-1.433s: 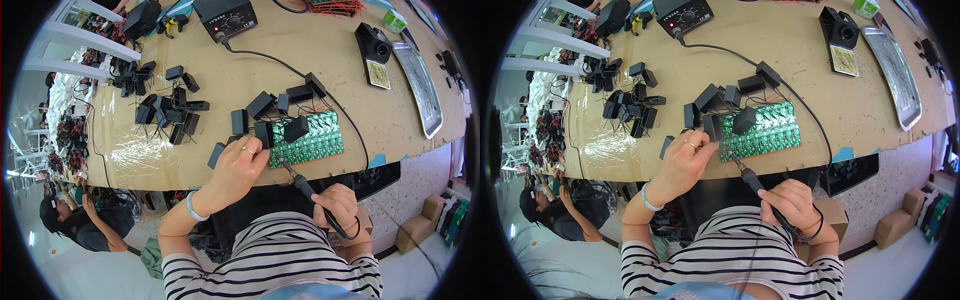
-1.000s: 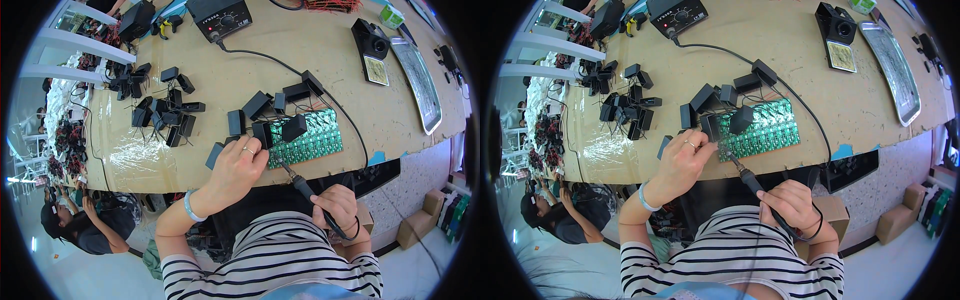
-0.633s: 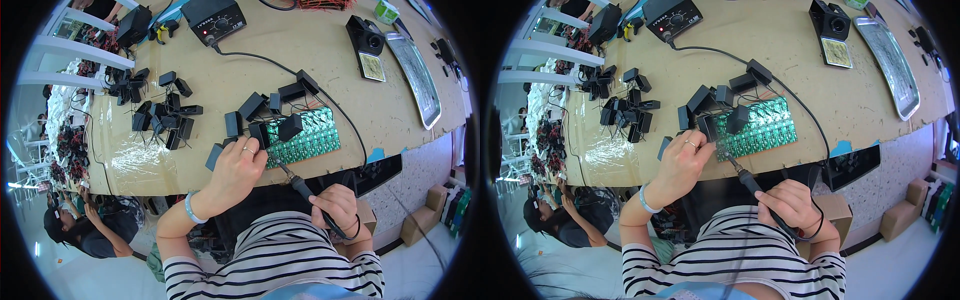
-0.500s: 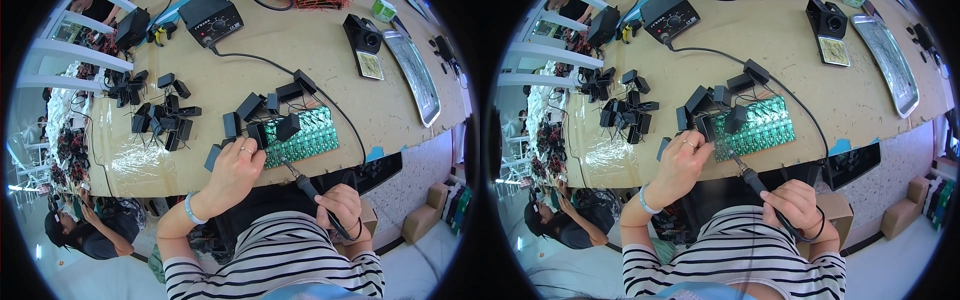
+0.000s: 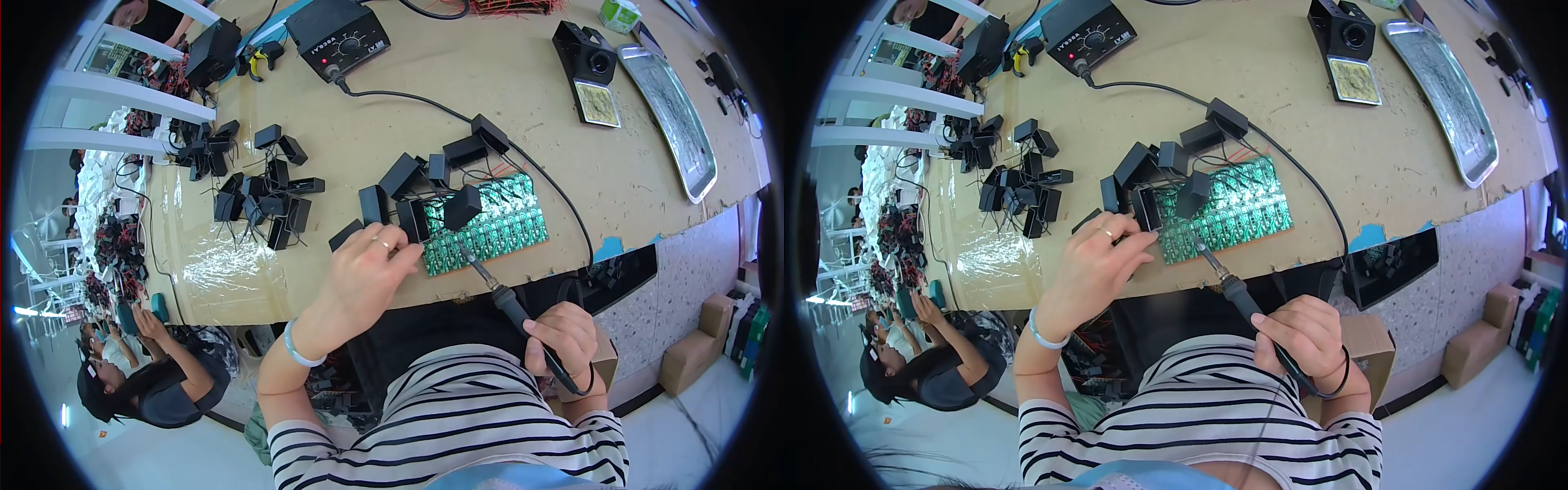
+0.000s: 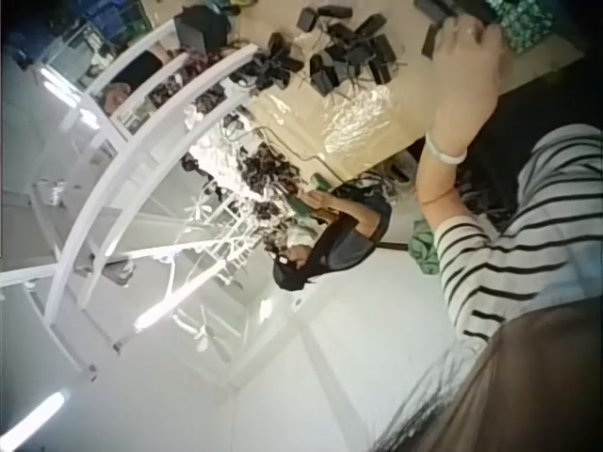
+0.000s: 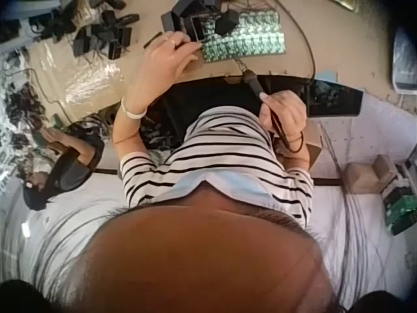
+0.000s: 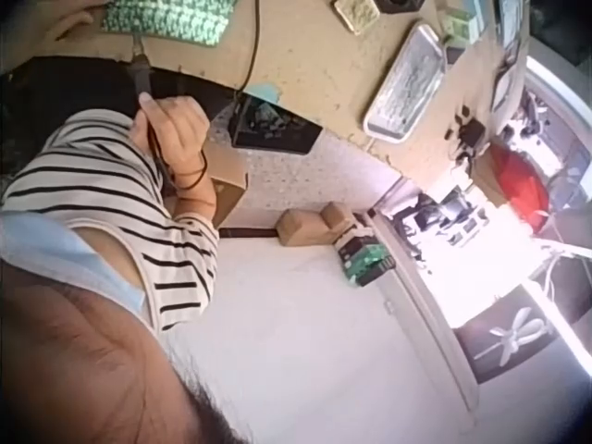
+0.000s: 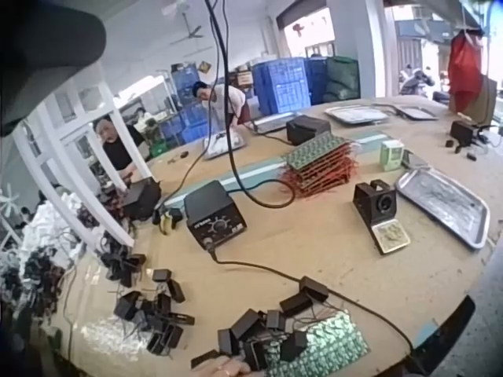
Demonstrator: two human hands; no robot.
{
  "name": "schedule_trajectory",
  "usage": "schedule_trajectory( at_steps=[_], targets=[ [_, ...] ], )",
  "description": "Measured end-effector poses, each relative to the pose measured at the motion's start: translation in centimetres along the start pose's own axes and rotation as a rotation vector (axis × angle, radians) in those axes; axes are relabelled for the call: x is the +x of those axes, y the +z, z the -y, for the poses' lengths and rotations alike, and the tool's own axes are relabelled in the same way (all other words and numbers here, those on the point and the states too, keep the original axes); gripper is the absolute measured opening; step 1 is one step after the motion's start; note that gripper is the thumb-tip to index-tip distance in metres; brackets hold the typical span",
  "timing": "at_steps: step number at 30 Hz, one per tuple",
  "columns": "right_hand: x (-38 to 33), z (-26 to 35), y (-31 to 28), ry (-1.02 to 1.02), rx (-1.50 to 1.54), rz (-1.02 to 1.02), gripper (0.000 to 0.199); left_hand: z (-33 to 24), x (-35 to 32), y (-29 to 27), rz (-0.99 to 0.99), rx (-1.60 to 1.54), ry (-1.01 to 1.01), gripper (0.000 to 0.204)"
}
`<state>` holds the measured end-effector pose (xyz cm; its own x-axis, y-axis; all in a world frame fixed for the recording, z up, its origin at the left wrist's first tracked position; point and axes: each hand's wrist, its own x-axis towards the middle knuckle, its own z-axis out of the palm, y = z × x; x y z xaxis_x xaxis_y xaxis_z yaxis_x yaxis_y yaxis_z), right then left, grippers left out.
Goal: Soldering electronic components onto a printed circuit board at a workbench.
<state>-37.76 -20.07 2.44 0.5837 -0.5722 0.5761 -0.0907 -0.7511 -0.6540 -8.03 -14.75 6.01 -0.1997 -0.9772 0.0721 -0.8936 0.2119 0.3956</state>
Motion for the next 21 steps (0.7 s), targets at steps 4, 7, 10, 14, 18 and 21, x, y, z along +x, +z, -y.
schedule_trajectory(
  at_steps=[4,7,10,14,18,21],
  targets=[
    [0.4,0.0,-0.4,0.001,-0.009,-0.003,0.024,1.0,-0.4,-1.3,-0.091,-0.082,0.021,0.034],
    [1.0,-0.1,-0.5,-0.028,0.005,-0.001,0.024,1.6,-1.7,-2.6,-0.140,-0.086,-0.049,0.038],
    [0.7,0.4,-0.5,-0.030,0.019,-0.010,0.024,2.2,-3.7,-2.9,-0.133,0.196,0.154,0.036],
    [0.3,1.0,-0.1,-0.036,0.003,-0.045,0.024,0.9,-4.1,-2.3,-0.153,0.442,0.243,0.041],
    [0.1,1.2,-0.1,-0.049,-0.011,-0.067,0.024,0.2,-4.1,-1.8,-0.147,0.337,0.276,0.044],
    [0.4,0.9,0.0,-0.052,-0.015,-0.060,0.026,0.6,-3.5,-0.9,-0.140,-0.007,0.222,0.044]
  ],
)
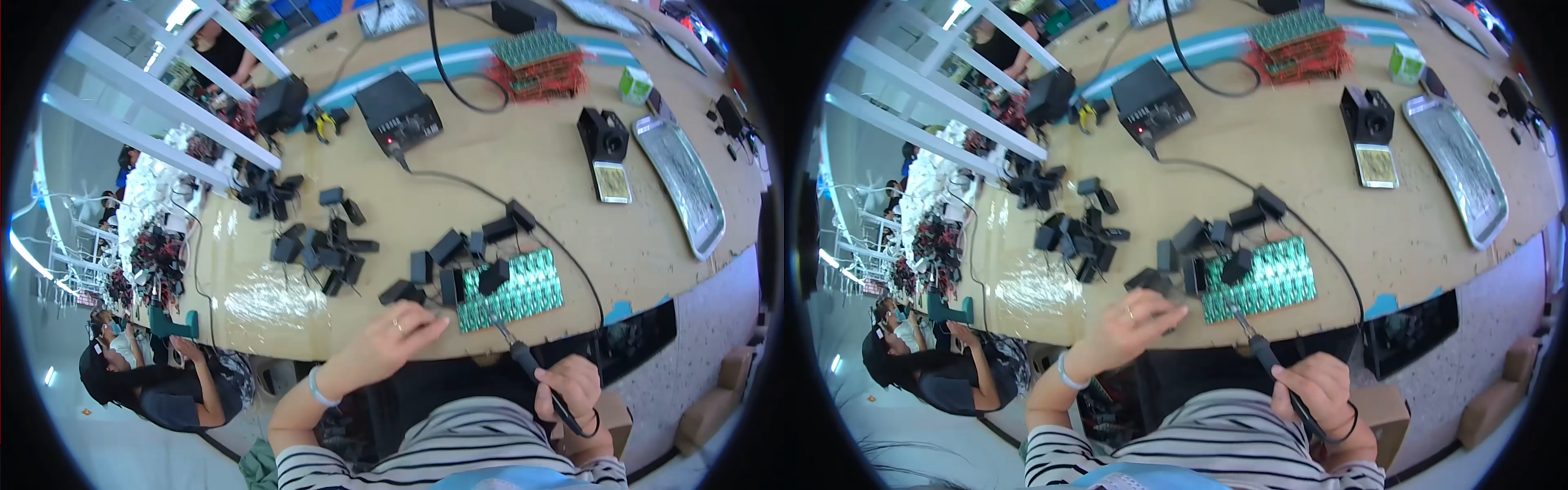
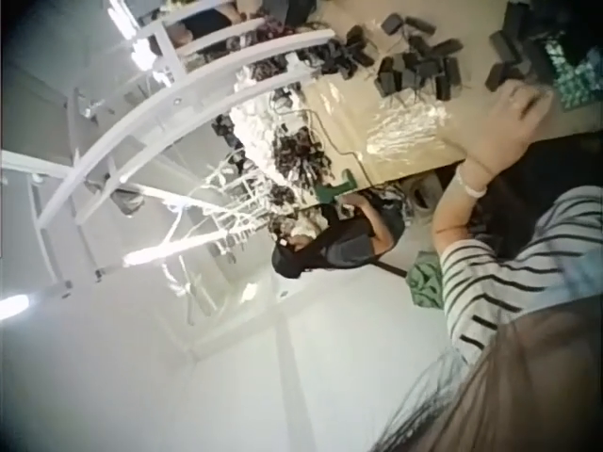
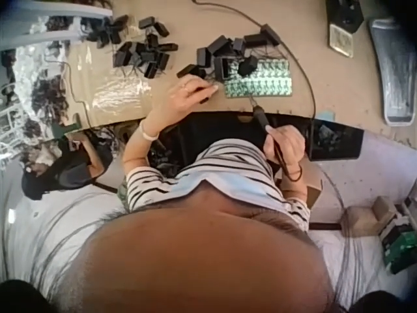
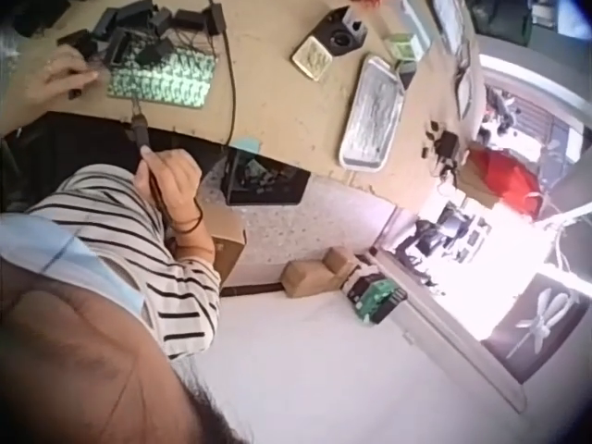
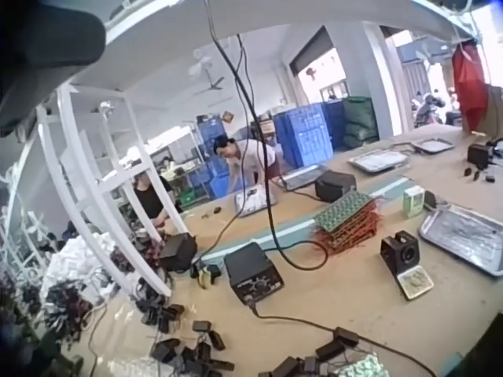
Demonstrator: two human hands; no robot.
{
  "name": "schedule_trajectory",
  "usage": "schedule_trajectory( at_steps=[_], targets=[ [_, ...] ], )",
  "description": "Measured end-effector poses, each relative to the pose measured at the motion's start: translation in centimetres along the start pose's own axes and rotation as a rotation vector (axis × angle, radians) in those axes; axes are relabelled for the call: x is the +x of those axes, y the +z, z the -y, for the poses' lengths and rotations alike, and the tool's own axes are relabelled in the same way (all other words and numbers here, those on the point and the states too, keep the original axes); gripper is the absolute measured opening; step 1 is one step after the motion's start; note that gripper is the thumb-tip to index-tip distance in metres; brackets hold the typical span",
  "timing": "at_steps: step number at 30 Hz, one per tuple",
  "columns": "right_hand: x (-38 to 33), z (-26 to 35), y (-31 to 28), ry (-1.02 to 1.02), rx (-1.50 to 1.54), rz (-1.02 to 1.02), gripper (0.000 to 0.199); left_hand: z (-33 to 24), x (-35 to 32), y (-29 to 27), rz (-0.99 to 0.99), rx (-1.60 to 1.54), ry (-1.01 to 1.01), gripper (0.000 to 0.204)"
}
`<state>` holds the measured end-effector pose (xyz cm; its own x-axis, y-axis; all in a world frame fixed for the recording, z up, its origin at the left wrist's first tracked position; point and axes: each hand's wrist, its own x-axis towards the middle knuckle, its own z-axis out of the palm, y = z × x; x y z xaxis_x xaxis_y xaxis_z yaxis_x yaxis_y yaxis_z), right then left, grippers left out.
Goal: Soldering electronic components onto a printed circuit board at a workbench.
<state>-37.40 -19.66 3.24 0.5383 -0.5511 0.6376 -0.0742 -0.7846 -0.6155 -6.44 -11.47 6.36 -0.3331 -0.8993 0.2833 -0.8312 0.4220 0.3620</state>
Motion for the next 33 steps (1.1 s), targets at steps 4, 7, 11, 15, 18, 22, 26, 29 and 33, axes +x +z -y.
schedule_trajectory(
  at_steps=[4,7,11,15,18,22,26,29,33],
  targets=[
    [0.4,0.1,0.3,-0.002,0.025,-0.015,0.012,0.4,1.3,1.1,-0.119,-0.167,-0.173,0.045],
    [-0.4,-0.1,0.0,0.047,0.027,0.010,0.010,1.0,1.8,2.0,-0.086,-0.089,-0.148,0.024],
    [-1.0,-0.4,-0.3,0.066,0.048,0.078,0.018,0.7,2.0,2.5,-0.059,-0.057,-0.125,0.018],
    [-1.2,-0.2,-0.2,0.057,0.077,0.126,0.024,0.2,2.1,2.9,-0.046,-0.063,-0.128,0.019],
    [-1.2,-0.2,-0.1,0.051,0.086,0.131,0.024,0.0,2.2,2.6,-0.030,-0.092,-0.166,0.021],
    [-1.3,-0.3,-0.2,0.050,0.081,0.134,0.023,0.7,2.0,1.1,0.053,-0.196,-0.209,0.027],
    [-1.1,-0.3,-0.2,0.048,0.083,0.128,0.023,1.1,1.7,0.8,-0.074,-0.151,-0.212,0.036],
    [-0.8,-0.2,-0.3,0.046,0.081,0.130,0.022,1.5,1.3,0.4,-0.139,0.073,-0.086,0.044],
    [-0.8,-0.2,-0.3,0.042,0.077,0.123,0.023,0.6,1.2,-0.4,-0.116,0.179,-0.148,0.046]
  ],
)
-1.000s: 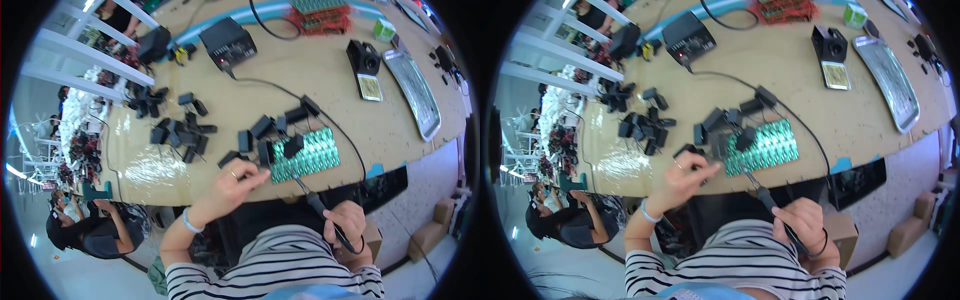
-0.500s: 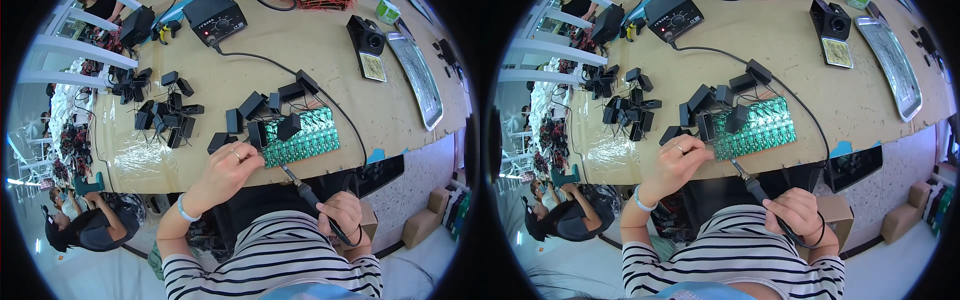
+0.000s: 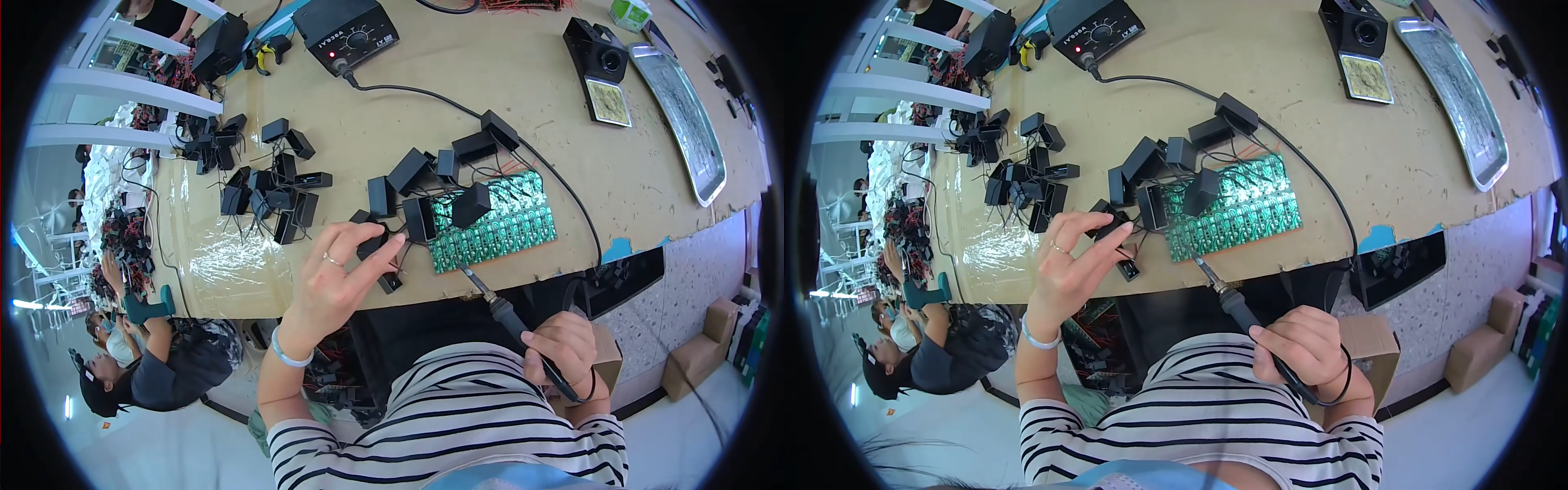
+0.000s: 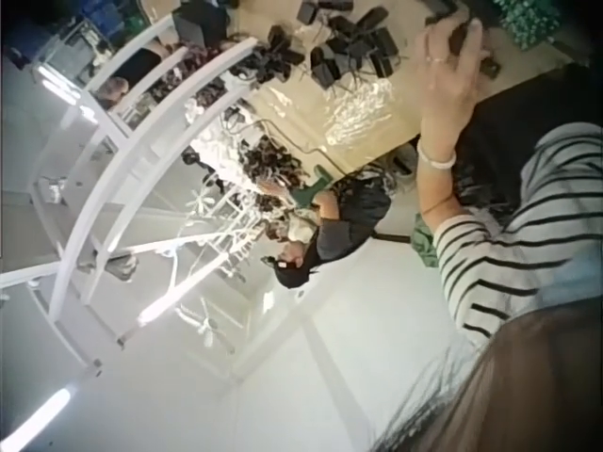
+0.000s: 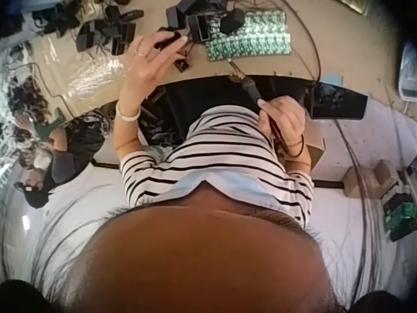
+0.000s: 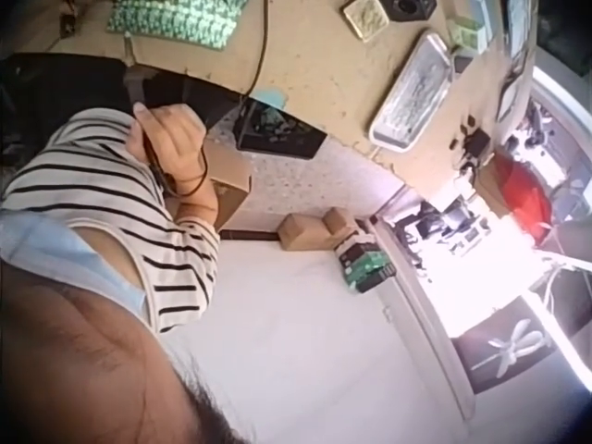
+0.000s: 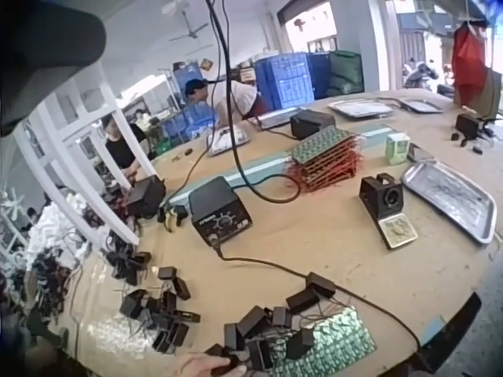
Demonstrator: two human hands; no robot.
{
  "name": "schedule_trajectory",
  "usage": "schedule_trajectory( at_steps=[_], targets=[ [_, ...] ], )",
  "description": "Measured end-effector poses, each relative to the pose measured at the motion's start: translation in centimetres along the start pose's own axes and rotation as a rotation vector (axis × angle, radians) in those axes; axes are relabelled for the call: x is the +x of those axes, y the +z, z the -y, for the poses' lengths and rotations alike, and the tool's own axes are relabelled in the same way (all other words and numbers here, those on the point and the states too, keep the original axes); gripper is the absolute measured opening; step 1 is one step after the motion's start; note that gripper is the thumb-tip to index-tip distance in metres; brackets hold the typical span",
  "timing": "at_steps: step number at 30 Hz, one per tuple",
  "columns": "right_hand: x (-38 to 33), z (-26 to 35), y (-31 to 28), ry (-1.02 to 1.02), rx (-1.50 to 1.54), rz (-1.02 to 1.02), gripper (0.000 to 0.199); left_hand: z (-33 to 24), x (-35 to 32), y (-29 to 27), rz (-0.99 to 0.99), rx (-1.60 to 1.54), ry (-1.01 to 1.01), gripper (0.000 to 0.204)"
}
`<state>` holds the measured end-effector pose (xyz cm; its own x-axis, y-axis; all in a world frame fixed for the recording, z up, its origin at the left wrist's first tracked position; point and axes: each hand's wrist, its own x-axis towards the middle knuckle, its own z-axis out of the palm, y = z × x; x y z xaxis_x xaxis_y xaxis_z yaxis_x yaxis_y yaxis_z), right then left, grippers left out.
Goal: Soldering electronic components onto a printed circuit board at a workbench.
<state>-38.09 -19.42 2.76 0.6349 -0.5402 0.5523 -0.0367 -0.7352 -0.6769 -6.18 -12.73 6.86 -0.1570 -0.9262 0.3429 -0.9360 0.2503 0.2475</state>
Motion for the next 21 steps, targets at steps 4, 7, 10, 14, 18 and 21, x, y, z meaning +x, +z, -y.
schedule_trajectory(
  at_steps=[4,7,10,14,18,21],
  targets=[
    [-0.3,0.1,0.0,-0.004,-0.011,-0.012,0.024,0.0,-0.5,-0.8,0.004,-0.057,0.029,0.044],
    [-0.3,0.1,0.0,-0.006,-0.010,-0.035,0.024,0.6,-1.0,-0.7,0.067,-0.091,0.085,0.038],
    [-0.1,0.2,0.1,-0.008,-0.013,-0.014,0.023,0.2,-1.0,1.0,0.037,-0.149,0.045,0.029],
    [-0.3,0.2,0.4,-0.004,0.005,0.005,0.025,-1.8,-0.4,3.5,0.071,-0.168,0.084,0.024],
    [-0.6,0.0,0.5,0.007,0.001,-0.001,0.026,-1.6,-0.2,4.4,0.109,-0.099,0.080,0.027],
    [-0.6,0.0,0.6,0.017,0.007,0.010,0.027,-1.5,-0.3,4.7,0.109,-0.102,0.093,0.028]
  ],
)
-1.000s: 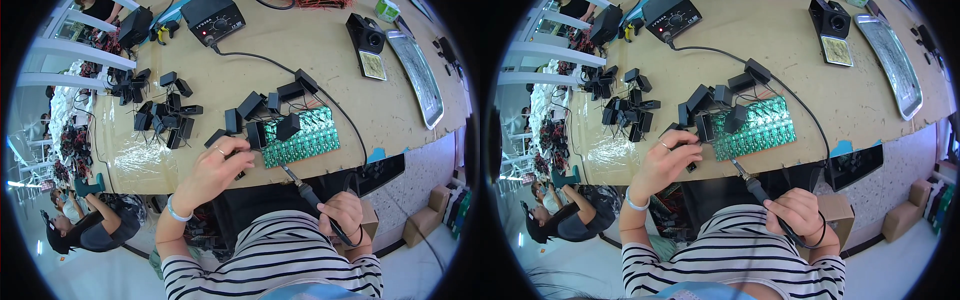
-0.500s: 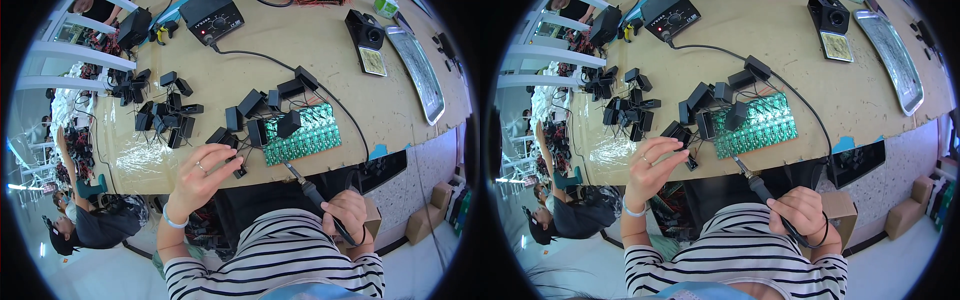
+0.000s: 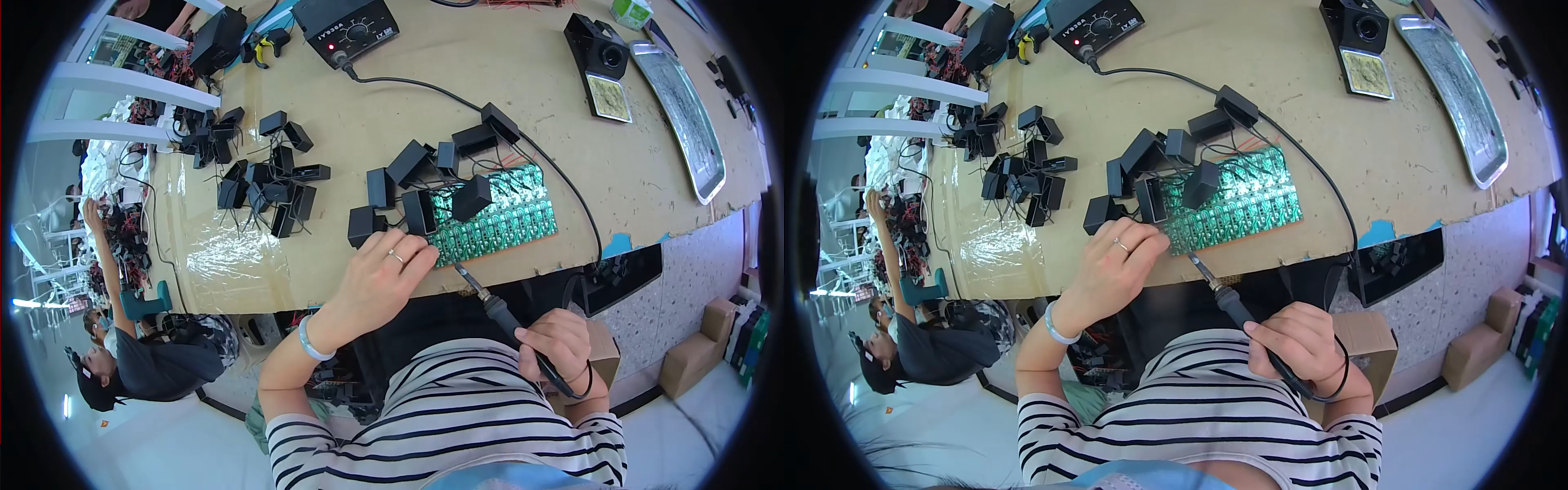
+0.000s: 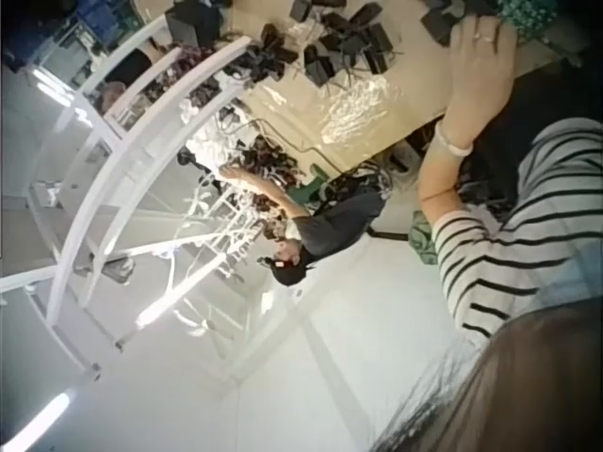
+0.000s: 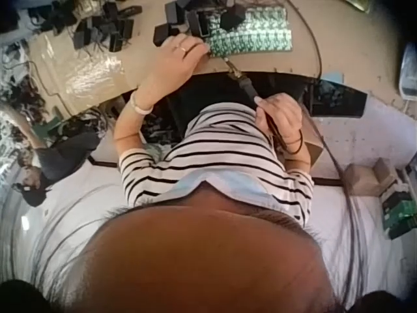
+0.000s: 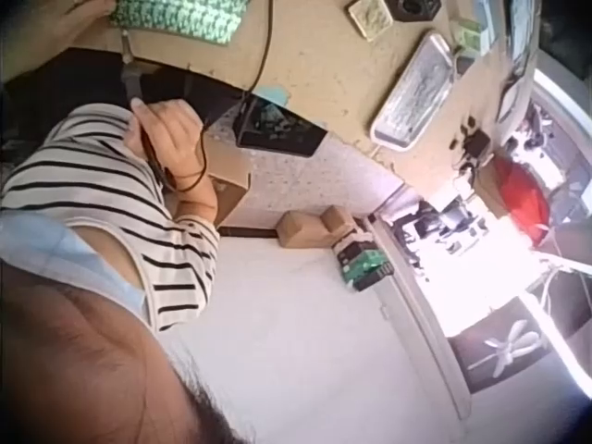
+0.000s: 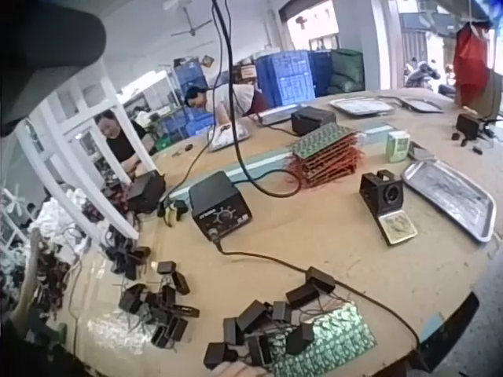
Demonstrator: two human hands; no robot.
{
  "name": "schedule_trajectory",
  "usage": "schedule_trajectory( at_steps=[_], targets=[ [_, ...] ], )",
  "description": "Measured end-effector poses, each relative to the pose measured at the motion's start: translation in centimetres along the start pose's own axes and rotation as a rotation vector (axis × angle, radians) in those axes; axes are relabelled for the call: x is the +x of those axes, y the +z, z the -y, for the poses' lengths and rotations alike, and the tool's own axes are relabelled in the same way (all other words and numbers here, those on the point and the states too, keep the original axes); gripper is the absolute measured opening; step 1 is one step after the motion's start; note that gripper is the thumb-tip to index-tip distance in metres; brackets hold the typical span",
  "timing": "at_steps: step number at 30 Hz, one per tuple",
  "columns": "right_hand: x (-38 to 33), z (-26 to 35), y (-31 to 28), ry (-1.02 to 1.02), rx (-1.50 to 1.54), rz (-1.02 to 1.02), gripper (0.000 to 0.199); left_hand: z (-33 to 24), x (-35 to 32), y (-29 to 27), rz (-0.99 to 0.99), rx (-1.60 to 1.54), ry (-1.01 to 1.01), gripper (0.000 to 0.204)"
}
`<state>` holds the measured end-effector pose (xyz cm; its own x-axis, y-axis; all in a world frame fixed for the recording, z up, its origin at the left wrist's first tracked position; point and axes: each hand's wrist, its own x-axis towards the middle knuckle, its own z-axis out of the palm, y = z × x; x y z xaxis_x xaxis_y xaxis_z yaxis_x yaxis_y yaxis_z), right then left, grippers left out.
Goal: Soldering electronic components onto a printed circuit board at a workbench.
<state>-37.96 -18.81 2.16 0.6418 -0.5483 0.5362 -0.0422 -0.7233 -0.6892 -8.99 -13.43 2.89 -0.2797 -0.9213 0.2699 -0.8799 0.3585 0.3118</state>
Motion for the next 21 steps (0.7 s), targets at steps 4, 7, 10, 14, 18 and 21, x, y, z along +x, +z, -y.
schedule_trajectory(
  at_steps=[4,7,10,14,18,21],
  targets=[
    [-0.06,-0.06,0.29,-0.011,0.007,0.016,0.027,-0.13,-0.33,0.08,0.021,0.012,-0.001,0.028],
    [-0.22,-0.10,0.33,-0.013,0.012,0.012,0.028,-0.27,-0.36,0.08,0.042,0.019,-0.002,0.029],
    [-0.08,-0.36,0.58,-0.007,0.014,0.035,0.028,0.03,-0.44,0.52,0.039,0.011,-0.008,0.029],
    [0.09,0.18,0.48,-0.057,-0.026,0.028,0.026,-0.41,0.00,-0.16,0.024,0.041,0.002,0.028],
    [0.25,-0.42,0.90,-0.129,-0.067,0.039,0.024,0.17,0.10,0.21,0.019,0.049,0.006,0.027],
    [0.28,-0.40,0.91,-0.150,-0.081,0.062,0.022,0.20,-0.01,0.33,0.023,0.044,-0.004,0.027]
  ],
)
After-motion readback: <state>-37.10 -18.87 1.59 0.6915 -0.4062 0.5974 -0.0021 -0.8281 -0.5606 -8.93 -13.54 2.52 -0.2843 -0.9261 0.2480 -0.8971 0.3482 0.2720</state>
